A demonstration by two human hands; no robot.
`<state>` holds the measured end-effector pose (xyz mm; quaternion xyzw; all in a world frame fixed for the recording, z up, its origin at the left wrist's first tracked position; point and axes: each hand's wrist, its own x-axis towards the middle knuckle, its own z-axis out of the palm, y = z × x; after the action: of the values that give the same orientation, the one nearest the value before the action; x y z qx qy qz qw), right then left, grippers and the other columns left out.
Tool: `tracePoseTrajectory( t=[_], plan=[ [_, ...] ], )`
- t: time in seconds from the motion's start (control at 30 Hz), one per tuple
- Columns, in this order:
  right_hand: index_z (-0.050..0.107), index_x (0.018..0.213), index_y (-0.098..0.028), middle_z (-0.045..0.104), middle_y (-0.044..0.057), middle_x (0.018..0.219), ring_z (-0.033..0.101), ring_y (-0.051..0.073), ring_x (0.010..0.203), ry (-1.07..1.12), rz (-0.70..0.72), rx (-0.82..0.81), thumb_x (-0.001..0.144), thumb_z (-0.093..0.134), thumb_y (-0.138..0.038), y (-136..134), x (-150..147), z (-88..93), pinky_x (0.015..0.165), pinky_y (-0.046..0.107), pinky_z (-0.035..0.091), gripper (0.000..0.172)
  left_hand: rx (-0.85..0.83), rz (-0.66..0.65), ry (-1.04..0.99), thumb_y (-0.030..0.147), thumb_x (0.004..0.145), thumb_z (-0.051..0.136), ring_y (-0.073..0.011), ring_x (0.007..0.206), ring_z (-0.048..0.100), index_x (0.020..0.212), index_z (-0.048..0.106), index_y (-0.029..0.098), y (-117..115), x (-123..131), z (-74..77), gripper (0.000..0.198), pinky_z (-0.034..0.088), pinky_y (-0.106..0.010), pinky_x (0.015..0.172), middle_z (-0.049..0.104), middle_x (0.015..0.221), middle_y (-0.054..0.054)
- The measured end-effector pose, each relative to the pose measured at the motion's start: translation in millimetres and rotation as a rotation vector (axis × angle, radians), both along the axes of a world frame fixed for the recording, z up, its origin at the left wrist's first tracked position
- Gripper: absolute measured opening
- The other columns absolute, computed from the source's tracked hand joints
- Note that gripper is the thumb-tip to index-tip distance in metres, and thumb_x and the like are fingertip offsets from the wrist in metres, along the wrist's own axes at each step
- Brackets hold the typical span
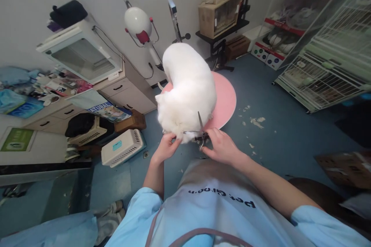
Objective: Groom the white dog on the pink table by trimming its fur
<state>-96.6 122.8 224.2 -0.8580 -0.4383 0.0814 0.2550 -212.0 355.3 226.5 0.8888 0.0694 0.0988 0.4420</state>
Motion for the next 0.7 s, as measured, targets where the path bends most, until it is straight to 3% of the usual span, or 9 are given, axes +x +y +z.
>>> tracePoseTrajectory(
  t=[0.13, 0.27, 0.4, 0.53, 0.7],
  plan=[
    [0.05, 0.119, -0.015, 0.063, 0.012, 0.107, 0.06, 0.022, 0.093, 0.012, -0.027, -0.036, 0.086, 0.045, -0.015, 1.3, 0.6, 2.3, 0.078, 0.031, 0.045, 0.033, 0.04, -0.011, 0.001, 0.034, 0.089, 0.052, -0.0116, 0.066, 0.051, 0.067, 0.059, 0.014, -2.7, -0.7, 4.8, 0.031, 0.04, -0.023, 0.069, 0.061, 0.068, -0.002],
    [0.052, 0.115, -0.015, 0.063, 0.012, 0.105, 0.059, 0.025, 0.095, -0.035, 0.011, -0.041, 0.085, 0.053, -0.026, 1.7, 3.0, 5.2, 0.081, 0.034, 0.045, 0.033, 0.06, -0.005, 0.012, 0.033, 0.089, 0.052, -0.0113, 0.066, 0.05, 0.065, 0.057, 0.014, -2.9, -1.1, 5.2, 0.032, 0.039, -0.023, 0.067, 0.061, 0.067, -0.002],
    [0.051, 0.118, -0.014, 0.063, 0.012, 0.105, 0.06, 0.022, 0.092, -0.027, -0.003, -0.064, 0.085, 0.044, -0.014, 1.7, 7.3, 9.3, 0.078, 0.031, 0.045, 0.033, 0.046, -0.018, 0.011, 0.034, 0.091, 0.05, -0.0115, 0.067, 0.052, 0.068, 0.06, 0.013, -3.4, -1.1, 6.7, 0.032, 0.04, -0.022, 0.068, 0.062, 0.07, -0.003],
    [0.053, 0.115, -0.014, 0.063, 0.012, 0.106, 0.059, 0.025, 0.094, -0.045, 0.029, -0.058, 0.084, 0.053, -0.025, 0.1, 11.8, 12.6, 0.082, 0.034, 0.045, 0.033, 0.024, -0.024, 0.013, 0.033, 0.09, 0.051, -0.0126, 0.071, 0.054, 0.073, 0.063, 0.013, -3.9, -1.5, 7.6, 0.029, 0.041, -0.023, 0.07, 0.065, 0.074, -0.003],
    [0.05, 0.119, -0.016, 0.064, 0.011, 0.108, 0.061, 0.022, 0.093, 0.012, 0.018, -0.079, 0.085, 0.045, -0.014, -3.4, 17.5, 15.7, 0.077, 0.031, 0.045, 0.035, -0.001, -0.026, 0.023, 0.031, 0.089, 0.052, -0.0113, 0.066, 0.051, 0.065, 0.057, 0.013, -2.4, -2.1, 3.9, 0.031, 0.039, -0.022, 0.066, 0.06, 0.067, -0.002]
  ],
)
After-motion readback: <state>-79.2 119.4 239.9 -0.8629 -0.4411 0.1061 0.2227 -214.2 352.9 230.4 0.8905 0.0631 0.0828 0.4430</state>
